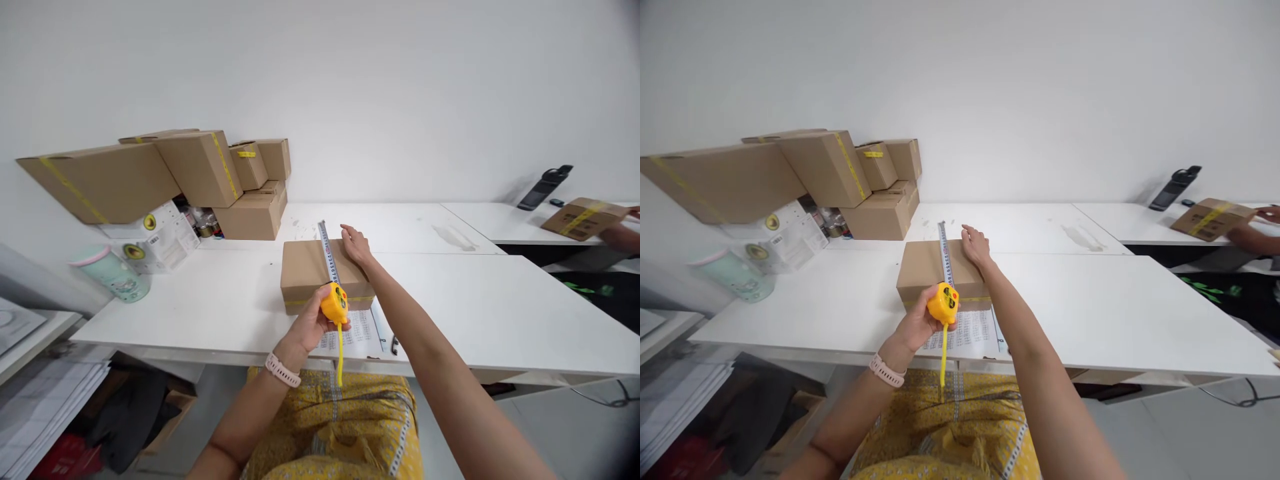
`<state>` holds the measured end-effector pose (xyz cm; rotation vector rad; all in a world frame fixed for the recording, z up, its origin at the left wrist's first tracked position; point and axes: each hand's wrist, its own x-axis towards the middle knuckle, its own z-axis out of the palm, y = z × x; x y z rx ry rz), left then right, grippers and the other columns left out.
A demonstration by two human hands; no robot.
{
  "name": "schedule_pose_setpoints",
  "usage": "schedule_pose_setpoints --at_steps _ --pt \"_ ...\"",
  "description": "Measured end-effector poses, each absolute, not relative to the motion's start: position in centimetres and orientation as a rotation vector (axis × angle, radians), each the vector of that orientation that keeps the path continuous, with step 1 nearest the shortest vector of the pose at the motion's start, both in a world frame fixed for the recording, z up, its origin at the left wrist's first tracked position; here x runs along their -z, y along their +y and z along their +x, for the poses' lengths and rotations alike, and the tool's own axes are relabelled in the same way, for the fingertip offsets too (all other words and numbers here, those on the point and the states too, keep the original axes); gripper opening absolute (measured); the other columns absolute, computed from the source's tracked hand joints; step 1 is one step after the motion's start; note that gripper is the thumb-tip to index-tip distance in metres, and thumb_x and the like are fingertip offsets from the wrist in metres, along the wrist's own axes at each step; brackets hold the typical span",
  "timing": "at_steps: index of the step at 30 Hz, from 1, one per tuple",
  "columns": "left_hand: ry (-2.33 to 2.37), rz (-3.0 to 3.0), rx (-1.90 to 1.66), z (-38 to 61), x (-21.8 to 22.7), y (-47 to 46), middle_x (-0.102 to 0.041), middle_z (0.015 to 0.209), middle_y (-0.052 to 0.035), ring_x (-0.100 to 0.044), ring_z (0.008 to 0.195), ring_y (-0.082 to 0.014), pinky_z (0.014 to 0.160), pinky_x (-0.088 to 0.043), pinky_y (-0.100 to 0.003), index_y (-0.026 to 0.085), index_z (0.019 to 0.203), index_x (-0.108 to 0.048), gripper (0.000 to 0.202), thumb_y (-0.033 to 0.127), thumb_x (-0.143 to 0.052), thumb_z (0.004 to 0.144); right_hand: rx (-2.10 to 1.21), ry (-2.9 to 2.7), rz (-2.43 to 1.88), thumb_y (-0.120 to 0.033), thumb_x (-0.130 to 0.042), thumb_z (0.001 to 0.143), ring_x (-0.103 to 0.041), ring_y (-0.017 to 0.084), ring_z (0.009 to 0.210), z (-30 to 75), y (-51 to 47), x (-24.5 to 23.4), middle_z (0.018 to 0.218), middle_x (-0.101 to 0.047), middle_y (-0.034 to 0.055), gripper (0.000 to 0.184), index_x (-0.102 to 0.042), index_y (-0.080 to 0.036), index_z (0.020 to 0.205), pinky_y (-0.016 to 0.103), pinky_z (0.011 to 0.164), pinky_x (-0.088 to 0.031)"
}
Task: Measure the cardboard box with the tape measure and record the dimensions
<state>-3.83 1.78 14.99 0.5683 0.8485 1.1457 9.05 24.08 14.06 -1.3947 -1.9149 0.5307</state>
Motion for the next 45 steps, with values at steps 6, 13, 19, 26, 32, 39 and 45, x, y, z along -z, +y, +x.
schedule_pose_setpoints --at_steps 6,13,19,26,32,39,45 --pt "0.851 0.561 -1.130 -3.3 -14.7 2.1 -0.068 0.084 -0.0084 -0.063 0.062 -0.0157 0.055 -0.060 -0.031 0.013 0.095 -0.066 0.044 0.053 -0.075 0.081 -0.497 -2.037 -1.394 -0.046 -0.019 0.104 -0.045 0.032 0.143 9.2 24.0 -14.1 0.155 -0.055 0.0071 0.060 -0.054 -0.024 0.148 0.057 0.119 -0.031" --pt "0.880 0.608 -1.165 -2.8 -13.9 2.4 -0.064 0.083 -0.0065 -0.062 0.065 -0.0167 0.053 -0.059 -0.031 0.015 0.094 -0.066 0.055 0.061 -0.081 0.070 -0.449 -2.271 -1.337 -0.052 -0.022 0.105 -0.048 0.032 0.140 8.9 23.7 -14.1 0.151 -0.059 0.0051 0.058 -0.062 -0.029 0.140 0.055 0.117 -0.030" --pt "0.932 0.688 -1.229 -0.7 -13.6 0.3 -0.060 0.091 -0.0051 -0.060 0.075 -0.0171 0.058 -0.063 -0.034 0.017 0.102 -0.064 0.066 0.062 -0.089 0.061 -0.392 -2.345 -1.324 -0.044 -0.028 0.105 -0.050 0.031 0.137 8.8 23.8 -14.1 0.148 -0.062 0.0044 0.052 -0.064 -0.029 0.140 0.053 0.117 -0.029" --pt "0.962 0.713 -1.235 0.4 -13.4 0.1 -0.059 0.094 -0.0061 -0.060 0.079 -0.0183 0.058 -0.063 -0.035 0.018 0.104 -0.063 0.067 0.064 -0.087 0.062 -0.408 -2.332 -1.304 -0.042 -0.033 0.103 -0.051 0.034 0.137 8.7 24.0 -13.7 0.147 -0.063 0.0071 0.051 -0.065 -0.028 0.140 0.057 0.116 -0.029" --pt "0.985 0.788 -1.281 -1.1 -13.8 -1.0 -0.060 0.097 -0.0059 -0.060 0.076 -0.0171 0.055 -0.061 -0.031 0.019 0.103 -0.063 0.063 0.060 -0.087 0.063 -0.519 -2.056 -1.241 -0.053 -0.030 0.104 -0.053 0.026 0.138 9.9 23.6 -14.8 0.151 -0.059 0.0098 0.058 -0.060 -0.024 0.144 0.046 0.116 -0.037" --pt "1.309 0.930 -1.612 -9.3 -11.5 -3.5 -0.062 0.107 -0.0028 -0.064 0.085 -0.0185 0.064 -0.064 -0.033 0.027 0.121 -0.055 0.066 0.048 -0.086 0.067 -0.686 -1.388 -1.398 -0.069 -0.033 0.097 -0.068 0.024 0.096 18.4 18.1 -11.7 0.106 -0.074 0.0097 0.067 -0.063 -0.024 0.136 0.040 0.093 -0.051" --pt "1.301 0.945 -1.585 -13.0 -11.7 -0.6 -0.061 0.100 -0.0025 -0.065 0.073 -0.0159 0.057 -0.061 -0.033 0.022 0.109 -0.055 0.062 0.056 -0.082 0.065 -0.812 -1.717 -1.292 -0.070 -0.035 0.098 -0.061 0.026 0.112 17.9 13.5 -11.0 0.130 -0.066 0.0092 0.065 -0.061 -0.030 0.143 0.040 0.093 -0.050"
